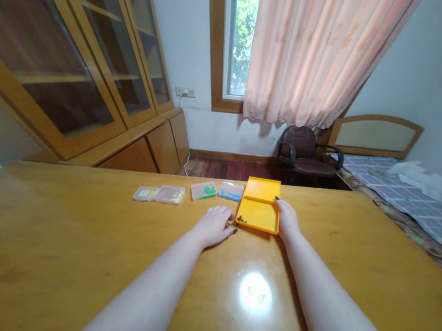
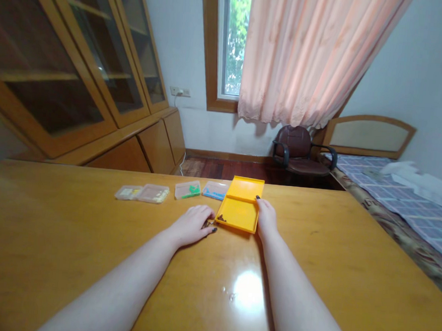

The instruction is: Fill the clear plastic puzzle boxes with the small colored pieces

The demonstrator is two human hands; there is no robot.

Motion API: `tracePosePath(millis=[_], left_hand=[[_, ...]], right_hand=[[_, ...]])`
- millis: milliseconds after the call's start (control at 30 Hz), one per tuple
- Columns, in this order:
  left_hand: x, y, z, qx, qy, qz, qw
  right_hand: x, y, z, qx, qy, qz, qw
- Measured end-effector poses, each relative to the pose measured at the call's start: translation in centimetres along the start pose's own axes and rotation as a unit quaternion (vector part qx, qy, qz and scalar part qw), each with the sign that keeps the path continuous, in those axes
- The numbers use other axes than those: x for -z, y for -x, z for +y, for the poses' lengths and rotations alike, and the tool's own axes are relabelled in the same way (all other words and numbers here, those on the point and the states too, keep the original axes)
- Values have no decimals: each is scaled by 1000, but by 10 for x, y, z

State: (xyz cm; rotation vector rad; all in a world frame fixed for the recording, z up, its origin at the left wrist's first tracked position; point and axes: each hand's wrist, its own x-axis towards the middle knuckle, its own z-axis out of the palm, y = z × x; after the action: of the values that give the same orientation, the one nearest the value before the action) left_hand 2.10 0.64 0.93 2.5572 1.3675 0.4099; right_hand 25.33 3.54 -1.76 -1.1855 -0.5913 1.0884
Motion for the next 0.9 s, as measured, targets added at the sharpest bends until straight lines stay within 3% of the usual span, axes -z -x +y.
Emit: tracePosePath(millis=[900], left_hand=[[-5,-7,-4,7,-45,-7,999]], right_hand=[[4,-8,8,10,-7,-10,1000]])
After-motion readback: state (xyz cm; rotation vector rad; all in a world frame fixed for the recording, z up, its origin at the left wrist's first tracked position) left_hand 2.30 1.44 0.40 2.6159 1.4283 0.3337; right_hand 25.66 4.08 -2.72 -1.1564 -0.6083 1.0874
